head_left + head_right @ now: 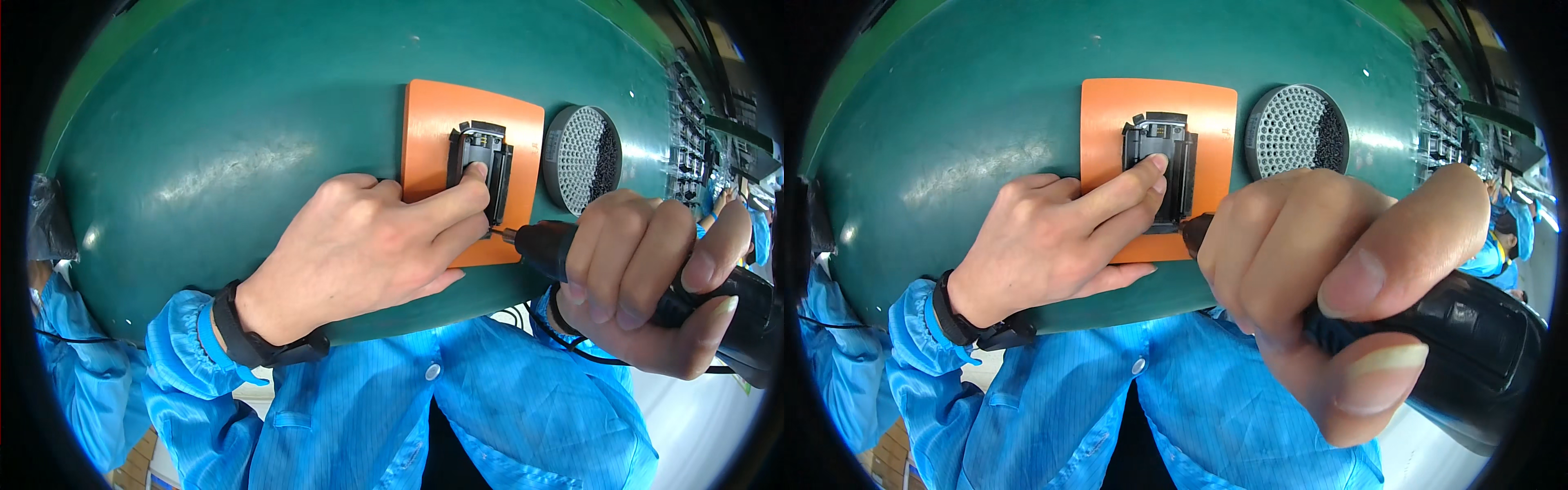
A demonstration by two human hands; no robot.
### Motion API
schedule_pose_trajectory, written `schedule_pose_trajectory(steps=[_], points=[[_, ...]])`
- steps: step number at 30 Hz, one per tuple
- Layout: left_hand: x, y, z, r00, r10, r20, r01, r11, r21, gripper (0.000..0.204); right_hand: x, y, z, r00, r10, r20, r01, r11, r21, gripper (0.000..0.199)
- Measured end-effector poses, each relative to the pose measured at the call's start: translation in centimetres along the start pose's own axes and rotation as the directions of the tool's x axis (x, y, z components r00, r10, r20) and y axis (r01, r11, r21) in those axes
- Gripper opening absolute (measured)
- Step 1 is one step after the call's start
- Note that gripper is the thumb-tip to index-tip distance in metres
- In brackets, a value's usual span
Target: Assembling and screwing components into a plastic housing unit on an assembly line.
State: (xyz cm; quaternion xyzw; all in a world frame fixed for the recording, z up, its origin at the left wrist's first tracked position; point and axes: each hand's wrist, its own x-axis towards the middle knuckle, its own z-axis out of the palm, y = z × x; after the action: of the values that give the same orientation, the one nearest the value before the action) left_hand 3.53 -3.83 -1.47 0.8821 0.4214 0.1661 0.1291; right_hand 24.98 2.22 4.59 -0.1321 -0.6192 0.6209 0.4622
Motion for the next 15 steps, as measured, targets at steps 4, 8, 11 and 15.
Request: schedule_pose_trajectory(steps=[4, 8, 11, 15], points=[[-0.02, 0.17, 0.2, 1.0, 0.001, -0.013, -0.001, 1.0, 0.01, 0.052, -0.15, -0.03, 0.03, 1.0, 0.015, 0.001, -0.015, 1.0, -0.011, 0.021], [-0.14, 0.12, 0.27, 1.0, 0.0, -0.007, 0.0, 1.0, 0.015, 0.052, -0.36, 0.18, 0.0, 1.0, 0.027, -0.005, -0.027, 1.0, -0.003, 0.022], [-0.24, -0.03, 0.31, 1.0, -0.004, -0.008, 0.004, 1.0, 0.018, 0.052, -0.2, 0.49, 0.06, 1.0, 0.013, 0.009, -0.013, 1.0, -0.006, 0.022], [-0.17, -0.16, 0.18, 1.0, 0.007, -0.005, -0.007, 1.0, 0.003, 0.053, 0.01, 0.75, 0.03, 0.999, -0.046, 0.024, 0.046, 0.999, -0.01, 0.023]])
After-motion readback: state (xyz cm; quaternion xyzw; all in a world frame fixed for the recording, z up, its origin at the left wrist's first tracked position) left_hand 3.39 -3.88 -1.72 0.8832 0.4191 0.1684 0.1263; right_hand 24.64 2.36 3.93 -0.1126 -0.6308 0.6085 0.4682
